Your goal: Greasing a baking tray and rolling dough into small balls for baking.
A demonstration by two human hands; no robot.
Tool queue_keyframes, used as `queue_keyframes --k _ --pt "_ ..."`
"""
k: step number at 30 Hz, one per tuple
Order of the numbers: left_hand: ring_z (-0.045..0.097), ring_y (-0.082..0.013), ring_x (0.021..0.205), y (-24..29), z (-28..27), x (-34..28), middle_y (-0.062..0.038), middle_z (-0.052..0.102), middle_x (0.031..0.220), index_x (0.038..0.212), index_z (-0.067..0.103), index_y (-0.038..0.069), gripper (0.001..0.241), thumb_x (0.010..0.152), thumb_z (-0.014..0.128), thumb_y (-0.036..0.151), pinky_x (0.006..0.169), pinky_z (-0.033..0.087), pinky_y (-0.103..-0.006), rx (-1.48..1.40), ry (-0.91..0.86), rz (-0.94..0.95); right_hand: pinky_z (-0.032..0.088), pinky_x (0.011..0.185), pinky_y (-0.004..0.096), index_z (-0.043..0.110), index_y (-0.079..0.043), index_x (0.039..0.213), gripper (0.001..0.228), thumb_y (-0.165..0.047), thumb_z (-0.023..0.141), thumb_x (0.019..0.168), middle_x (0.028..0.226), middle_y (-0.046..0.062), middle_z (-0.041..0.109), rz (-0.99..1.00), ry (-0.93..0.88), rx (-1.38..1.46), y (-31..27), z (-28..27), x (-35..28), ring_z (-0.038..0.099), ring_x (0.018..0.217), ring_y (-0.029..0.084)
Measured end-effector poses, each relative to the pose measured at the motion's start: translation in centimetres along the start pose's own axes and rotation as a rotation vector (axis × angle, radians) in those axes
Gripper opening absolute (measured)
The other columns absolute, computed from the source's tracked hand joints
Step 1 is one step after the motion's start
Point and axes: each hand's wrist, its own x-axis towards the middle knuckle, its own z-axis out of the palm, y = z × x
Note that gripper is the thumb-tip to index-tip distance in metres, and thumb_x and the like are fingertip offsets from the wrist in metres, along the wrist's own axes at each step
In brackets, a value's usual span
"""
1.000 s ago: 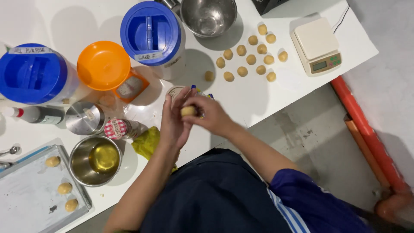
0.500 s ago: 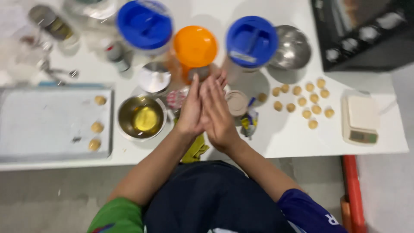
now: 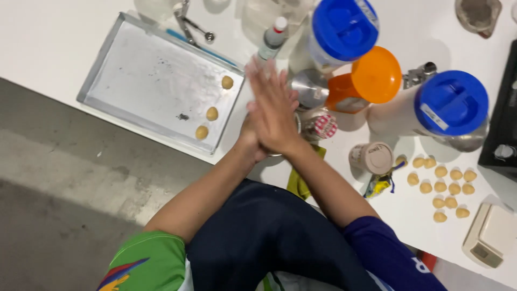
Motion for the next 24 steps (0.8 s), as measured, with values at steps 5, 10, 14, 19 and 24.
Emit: queue_keyframes --k 5,10,14,19,24 --pt "0.051 -0.0235 0.140 4.5 -6.4 -0.3 -0.009 0.048 0.157 0.152 0.047 0.011 0.054 0.108 0.045 0.043 0.115 0.045 -0.0375 -0.048 0.363 -0.046 0.001 0.124 0.061 0.024 -0.007 0.165 0.071 -0.044 0.043 0.108 0.172 0.020 0.015 0.152 -0.152 -0.071 2.3 5.9 2.0 0.008 0.159 0.041" --pt "0.063 -0.0267 0.092 8.1 -21.1 -0.4 -0.014 0.059 0.113 0.116 0.058 0.005 0.030 0.102 0.059 0.031 0.068 0.051 -0.0343 -0.015 0.716 -0.245 0.012 0.135 0.051 0.025 -0.010 0.167 0.063 -0.047 0.034 0.116 0.175 0.022 0.021 0.336 0.032 0.350 4.6 5.5 2.9 0.016 0.165 0.039" --pt "0.059 -0.0236 0.085 10.2 -24.3 1.6 -0.013 0.058 0.101 0.118 0.056 0.005 0.032 0.087 0.065 0.010 0.068 0.052 -0.0352 0.417 1.000 -0.202 0.028 0.126 0.043 0.042 -0.013 0.157 0.059 -0.042 0.052 0.107 0.163 0.020 0.040 0.558 -0.054 0.295 6.6 5.3 2.5 0.036 0.154 0.036" --pt "0.060 -0.0311 0.097 8.2 -26.4 2.1 -0.017 0.059 0.112 0.130 0.061 0.007 0.050 0.082 0.075 0.007 0.083 0.052 -0.0410 1.601 0.677 0.026 0.043 0.113 0.041 0.053 -0.012 0.148 0.051 -0.033 0.061 0.103 0.154 0.018 0.052 0.568 -0.124 0.258 7.9 8.4 4.0 0.048 0.144 0.034" --pt "0.056 -0.0343 0.112 8.9 -23.2 1.8 -0.012 0.060 0.122 0.133 0.059 0.007 0.058 0.083 0.085 0.020 0.092 0.048 -0.0484 2.100 0.431 0.065 0.048 0.107 0.042 0.058 -0.011 0.142 0.050 -0.024 0.070 0.095 0.138 0.017 0.062 0.590 -0.307 0.156 12.6 14.8 5.4 0.060 0.127 0.034"
